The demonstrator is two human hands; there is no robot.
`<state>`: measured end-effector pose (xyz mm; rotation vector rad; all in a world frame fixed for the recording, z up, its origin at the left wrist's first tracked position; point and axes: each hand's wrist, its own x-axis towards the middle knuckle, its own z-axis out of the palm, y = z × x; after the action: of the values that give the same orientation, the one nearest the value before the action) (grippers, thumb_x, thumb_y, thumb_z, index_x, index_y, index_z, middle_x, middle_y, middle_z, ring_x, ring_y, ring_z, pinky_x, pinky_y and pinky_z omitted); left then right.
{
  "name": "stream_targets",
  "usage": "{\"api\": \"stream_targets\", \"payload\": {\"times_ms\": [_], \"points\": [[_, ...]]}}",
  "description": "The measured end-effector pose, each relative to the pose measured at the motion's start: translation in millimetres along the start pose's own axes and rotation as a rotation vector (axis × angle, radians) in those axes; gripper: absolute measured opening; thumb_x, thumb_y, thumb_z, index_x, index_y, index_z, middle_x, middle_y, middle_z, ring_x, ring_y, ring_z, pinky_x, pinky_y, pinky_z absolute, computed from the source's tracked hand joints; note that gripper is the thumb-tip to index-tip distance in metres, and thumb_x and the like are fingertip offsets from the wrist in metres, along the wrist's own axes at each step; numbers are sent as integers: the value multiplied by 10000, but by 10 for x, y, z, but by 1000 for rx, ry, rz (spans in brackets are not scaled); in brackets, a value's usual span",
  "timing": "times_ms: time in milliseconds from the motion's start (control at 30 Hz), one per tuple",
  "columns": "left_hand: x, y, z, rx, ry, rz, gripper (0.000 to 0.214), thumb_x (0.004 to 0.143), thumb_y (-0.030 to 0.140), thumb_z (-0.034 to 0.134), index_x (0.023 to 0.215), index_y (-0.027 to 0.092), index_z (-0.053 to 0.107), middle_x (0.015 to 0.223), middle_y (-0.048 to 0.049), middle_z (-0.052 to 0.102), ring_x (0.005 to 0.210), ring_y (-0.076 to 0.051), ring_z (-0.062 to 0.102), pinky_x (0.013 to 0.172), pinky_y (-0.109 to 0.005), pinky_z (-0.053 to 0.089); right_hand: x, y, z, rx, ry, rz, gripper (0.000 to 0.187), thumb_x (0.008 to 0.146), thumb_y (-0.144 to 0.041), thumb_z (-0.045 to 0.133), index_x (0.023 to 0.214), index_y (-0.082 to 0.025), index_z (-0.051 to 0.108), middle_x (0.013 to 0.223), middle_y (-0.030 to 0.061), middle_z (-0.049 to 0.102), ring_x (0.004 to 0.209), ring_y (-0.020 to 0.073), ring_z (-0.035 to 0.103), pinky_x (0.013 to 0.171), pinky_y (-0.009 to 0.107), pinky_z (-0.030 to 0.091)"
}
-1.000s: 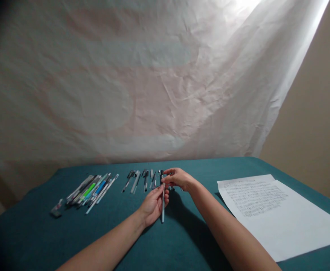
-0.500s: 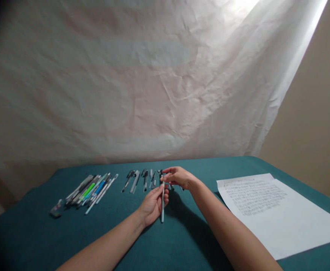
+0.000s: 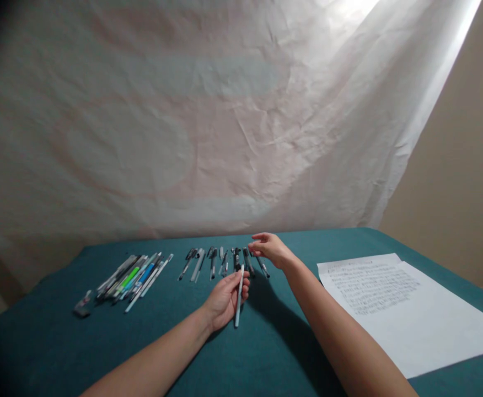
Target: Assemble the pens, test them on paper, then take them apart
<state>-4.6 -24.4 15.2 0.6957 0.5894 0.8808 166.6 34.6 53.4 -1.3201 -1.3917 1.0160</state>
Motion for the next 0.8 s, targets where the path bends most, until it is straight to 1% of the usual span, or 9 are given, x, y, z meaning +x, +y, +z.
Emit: {"api": "stream_targets", "payload": {"times_ms": [67,100,167,200,267,433,533,800], "points": [[5,-4,-6,8,-1,1,198,755,281,542,857,111,551,664,-28,572,503,-50,527,519,-164,439,61,109,-98,-346,140,-69,312,684,-213,587,976,-110,553,820,79,646,688,123,593,598,204,451],[7,-4,-7,13,0,0,201,753,284,545,857,112,552,664,-26,571,503,-49,526,518,-163,437,88,171,-146,-458,181,-75,255,669,-199,587,908,-111,589,792,75,649,684,129,590,602,206,441],[9,-3,-4,22,7,-3,204,750,287,549,853,112,554,660,-22,569,502,-48,525,517,-162,434,126,296,-221,-579,217,-68,164,638,-175,592,786,-120,635,737,65,653,676,142,585,608,210,420],[10,-2,-1,26,12,-3,204,749,289,550,851,112,555,658,-20,569,501,-47,525,515,-162,432,138,353,-246,-607,222,-58,140,628,-165,591,750,-125,646,715,62,653,671,147,583,608,212,410],[7,1,7,34,19,-6,206,751,291,547,851,112,555,658,-21,570,500,-48,525,510,-163,429,153,453,-265,-677,237,-46,139,624,-154,582,737,-135,660,701,58,655,672,153,582,609,211,394],[-12,8,26,41,26,-7,194,757,282,540,851,113,556,657,-21,570,499,-50,524,514,-170,430,165,607,-213,-808,280,-38,247,639,-159,576,876,-142,642,774,72,655,758,172,576,657,216,369],[-21,16,40,40,32,-4,181,759,273,538,838,112,555,651,-19,566,500,-48,522,512,-167,427,166,652,-186,-851,283,-50,249,662,-185,568,901,-147,629,791,73,652,769,171,573,667,218,361],[-21,15,33,46,20,0,194,757,283,539,843,110,555,658,-18,561,501,-47,520,512,-168,425,166,678,-193,-896,268,-75,219,667,-236,585,865,-156,634,779,68,651,746,162,574,651,208,358]]}}
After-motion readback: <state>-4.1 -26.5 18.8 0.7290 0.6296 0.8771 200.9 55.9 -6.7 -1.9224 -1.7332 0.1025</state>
